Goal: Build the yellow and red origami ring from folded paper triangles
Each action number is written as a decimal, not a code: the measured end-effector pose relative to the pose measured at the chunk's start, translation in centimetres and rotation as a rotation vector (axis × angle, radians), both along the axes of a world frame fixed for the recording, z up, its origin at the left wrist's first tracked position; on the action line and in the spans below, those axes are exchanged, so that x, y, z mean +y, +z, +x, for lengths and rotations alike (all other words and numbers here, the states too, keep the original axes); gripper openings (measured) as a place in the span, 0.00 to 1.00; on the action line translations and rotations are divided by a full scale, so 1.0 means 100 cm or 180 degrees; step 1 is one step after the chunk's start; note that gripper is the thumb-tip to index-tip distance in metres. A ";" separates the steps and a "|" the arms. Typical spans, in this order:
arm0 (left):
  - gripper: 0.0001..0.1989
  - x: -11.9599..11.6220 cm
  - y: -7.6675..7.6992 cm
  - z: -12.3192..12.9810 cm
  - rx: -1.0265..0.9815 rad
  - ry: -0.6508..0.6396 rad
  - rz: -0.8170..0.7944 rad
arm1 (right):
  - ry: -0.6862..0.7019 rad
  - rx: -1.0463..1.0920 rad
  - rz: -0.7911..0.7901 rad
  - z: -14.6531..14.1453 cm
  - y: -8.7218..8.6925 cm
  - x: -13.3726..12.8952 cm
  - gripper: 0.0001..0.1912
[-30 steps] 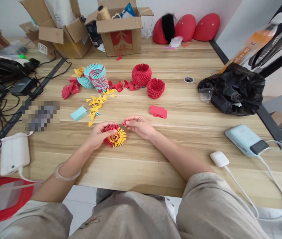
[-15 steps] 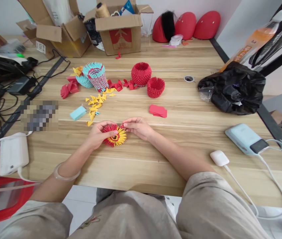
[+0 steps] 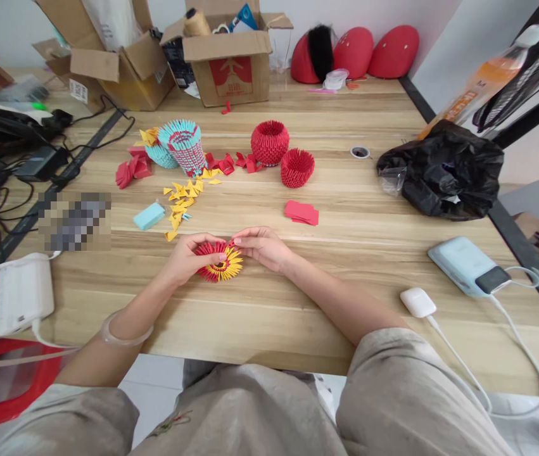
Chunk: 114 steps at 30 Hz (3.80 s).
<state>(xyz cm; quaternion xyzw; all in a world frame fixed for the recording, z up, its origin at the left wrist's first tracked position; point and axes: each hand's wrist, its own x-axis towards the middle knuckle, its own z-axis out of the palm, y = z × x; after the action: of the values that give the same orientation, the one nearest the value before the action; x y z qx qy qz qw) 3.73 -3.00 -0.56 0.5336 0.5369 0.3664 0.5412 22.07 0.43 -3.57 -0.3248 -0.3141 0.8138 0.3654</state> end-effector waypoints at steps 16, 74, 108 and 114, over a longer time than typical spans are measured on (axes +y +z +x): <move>0.21 -0.003 -0.012 0.006 -0.0269 0.0223 -0.0113 | 0.0026 -0.0545 0.1044 0.000 0.003 -0.003 0.11; 0.25 -0.001 -0.008 0.002 -0.0841 0.0047 -0.0551 | -0.0236 -0.0571 0.0788 0.000 -0.004 0.002 0.12; 0.16 0.002 -0.009 0.008 -0.1031 0.0809 -0.0169 | 0.0000 -0.0487 0.0953 -0.007 -0.004 -0.009 0.22; 0.16 0.001 -0.009 0.009 -0.1003 0.0768 -0.0232 | -0.0093 -0.0534 0.0853 -0.007 -0.004 -0.011 0.18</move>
<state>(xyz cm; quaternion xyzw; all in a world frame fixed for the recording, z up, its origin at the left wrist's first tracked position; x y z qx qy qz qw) 4.66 -2.92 -1.42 0.3814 0.5185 0.4879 0.5896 21.39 -0.65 -3.98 -0.3446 -0.4446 0.7292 0.3897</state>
